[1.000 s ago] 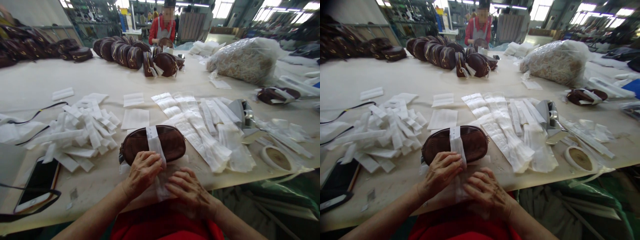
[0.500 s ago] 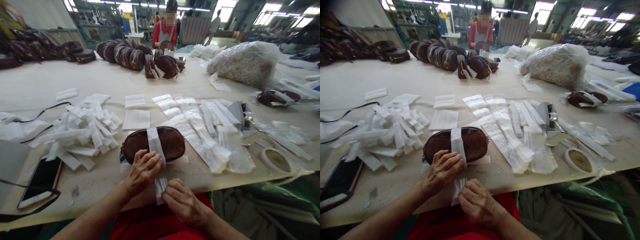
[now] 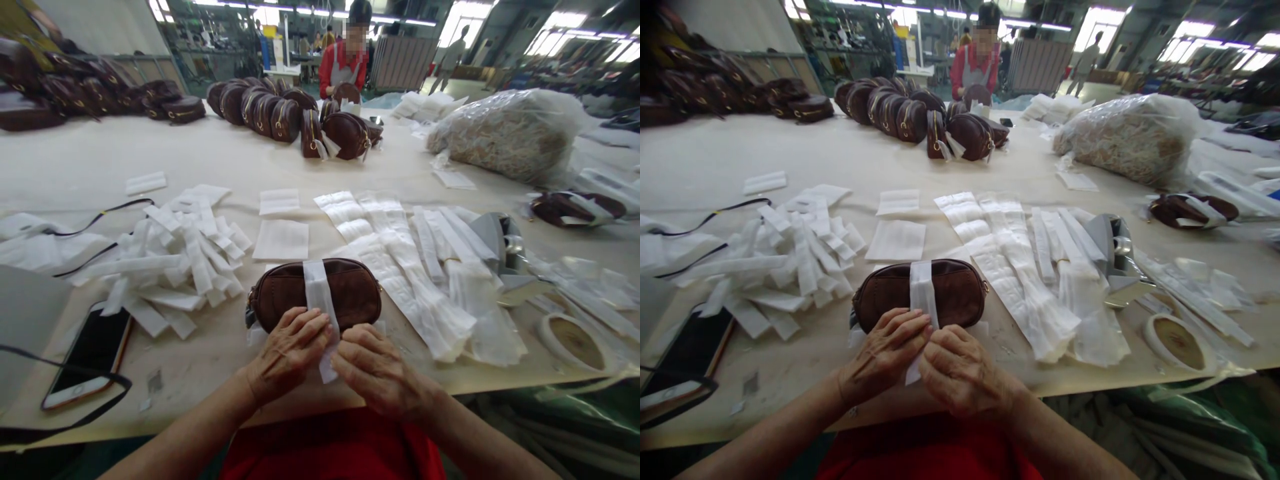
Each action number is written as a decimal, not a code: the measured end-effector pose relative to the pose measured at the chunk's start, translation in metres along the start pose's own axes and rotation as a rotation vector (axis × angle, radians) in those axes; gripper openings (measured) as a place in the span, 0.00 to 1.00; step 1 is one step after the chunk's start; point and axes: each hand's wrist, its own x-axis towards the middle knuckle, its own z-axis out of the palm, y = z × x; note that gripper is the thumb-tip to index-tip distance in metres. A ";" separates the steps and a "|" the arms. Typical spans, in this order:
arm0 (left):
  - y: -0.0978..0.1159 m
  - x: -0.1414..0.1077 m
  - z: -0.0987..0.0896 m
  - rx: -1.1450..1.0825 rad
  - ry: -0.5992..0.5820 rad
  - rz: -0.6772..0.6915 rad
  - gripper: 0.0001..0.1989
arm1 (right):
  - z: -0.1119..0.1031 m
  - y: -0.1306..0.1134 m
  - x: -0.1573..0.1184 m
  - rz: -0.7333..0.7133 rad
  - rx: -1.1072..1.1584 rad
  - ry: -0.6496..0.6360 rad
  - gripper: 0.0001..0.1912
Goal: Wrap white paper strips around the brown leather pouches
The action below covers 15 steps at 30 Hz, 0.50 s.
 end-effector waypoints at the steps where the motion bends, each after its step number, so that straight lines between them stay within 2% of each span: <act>1: -0.001 -0.001 0.000 -0.020 -0.006 -0.014 0.14 | 0.001 0.006 0.003 0.005 0.016 -0.003 0.14; 8: -0.006 -0.007 0.003 -0.182 0.023 -0.051 0.17 | 0.017 0.044 0.018 0.155 0.172 0.058 0.10; 15: -0.007 -0.003 -0.002 -0.229 0.090 -0.039 0.12 | 0.035 0.053 0.018 0.362 0.161 0.010 0.11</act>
